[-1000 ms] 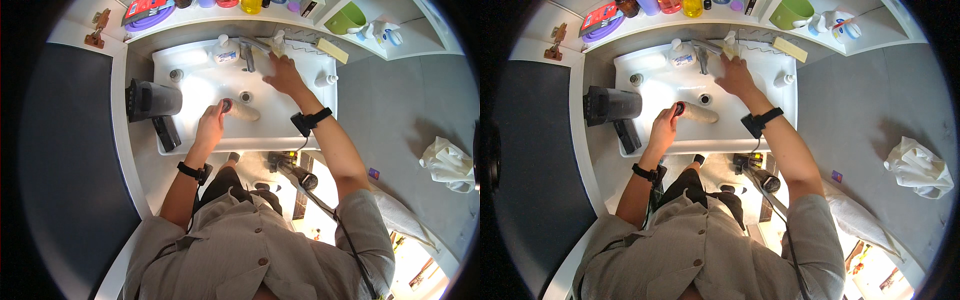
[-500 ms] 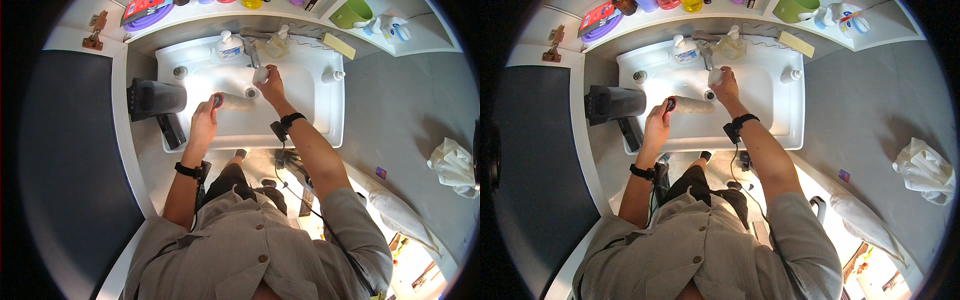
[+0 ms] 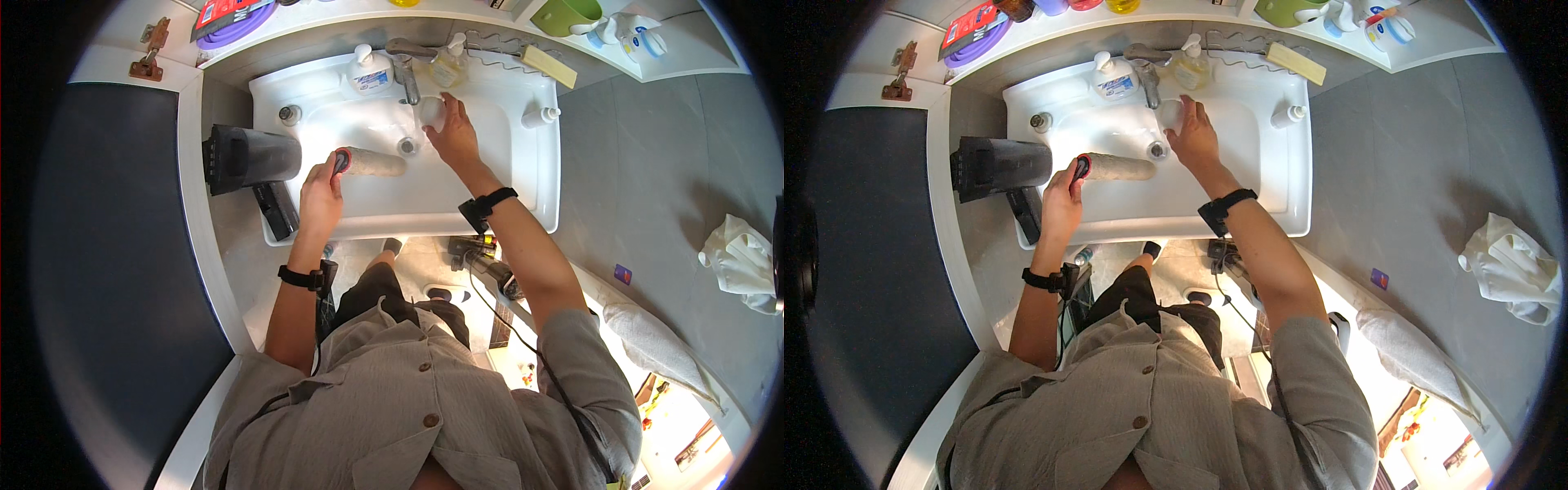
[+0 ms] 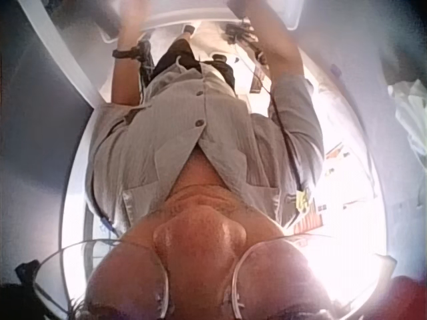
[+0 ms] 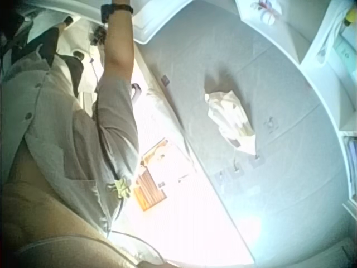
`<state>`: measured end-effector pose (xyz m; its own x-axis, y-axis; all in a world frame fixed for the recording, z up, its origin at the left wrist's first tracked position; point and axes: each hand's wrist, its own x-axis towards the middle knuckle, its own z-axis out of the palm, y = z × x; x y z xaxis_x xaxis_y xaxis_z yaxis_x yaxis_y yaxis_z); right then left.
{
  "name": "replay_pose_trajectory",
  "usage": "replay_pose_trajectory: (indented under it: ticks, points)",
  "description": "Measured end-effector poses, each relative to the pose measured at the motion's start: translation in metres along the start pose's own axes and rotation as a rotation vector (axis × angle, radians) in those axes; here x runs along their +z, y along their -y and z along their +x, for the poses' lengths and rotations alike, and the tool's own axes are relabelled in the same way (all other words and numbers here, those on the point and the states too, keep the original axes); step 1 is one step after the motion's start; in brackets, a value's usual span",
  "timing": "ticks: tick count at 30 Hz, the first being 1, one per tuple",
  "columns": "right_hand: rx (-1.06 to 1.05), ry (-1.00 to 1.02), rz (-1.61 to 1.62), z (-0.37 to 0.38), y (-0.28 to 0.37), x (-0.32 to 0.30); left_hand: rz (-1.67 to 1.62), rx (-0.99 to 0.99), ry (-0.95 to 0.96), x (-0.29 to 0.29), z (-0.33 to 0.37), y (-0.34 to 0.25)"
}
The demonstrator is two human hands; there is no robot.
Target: The recorder removes a filter component from a floor vacuum cleaner, washes it under a sink faucet, and dries it with a cloth.
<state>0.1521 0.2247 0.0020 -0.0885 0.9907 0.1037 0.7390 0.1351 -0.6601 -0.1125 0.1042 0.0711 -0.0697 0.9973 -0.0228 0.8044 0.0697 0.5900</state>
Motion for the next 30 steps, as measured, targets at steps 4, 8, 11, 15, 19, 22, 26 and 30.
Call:
replay_pose_trajectory:
  ticks: [4,8,11,15,19,22,26,30]
  points:
    - [-0.048,0.052,-0.124,0.015,0.041,-0.047,-0.003,0.032,-0.032,-0.001,-0.001,-0.004]
    - [-0.156,0.065,-0.342,0.036,0.043,-0.047,0.032,0.043,-0.018,0.005,0.004,-0.009]
    - [-0.142,0.116,-0.469,0.027,0.03,-0.034,0.012,0.069,-0.005,0.012,0.009,-0.005]
    - [-0.09,0.175,-0.361,-0.022,-0.004,-0.013,-0.01,0.067,0.006,0.024,0.016,-0.007]
    - [-0.16,0.284,-0.033,-0.059,-0.01,-0.018,-0.085,0.146,0.008,0.042,0.023,-0.013]
    - [-0.291,0.178,0.118,-0.063,0.015,-0.017,-0.094,0.173,0.085,0.055,0.03,-0.014]
    - [-0.211,0.101,0.088,-0.064,0.004,-0.005,-0.075,0.212,0.249,0.06,0.04,-0.009]
    - [-0.086,0.112,-0.011,-0.074,-0.051,0.015,-0.219,0.14,0.289,0.064,0.046,0.004]
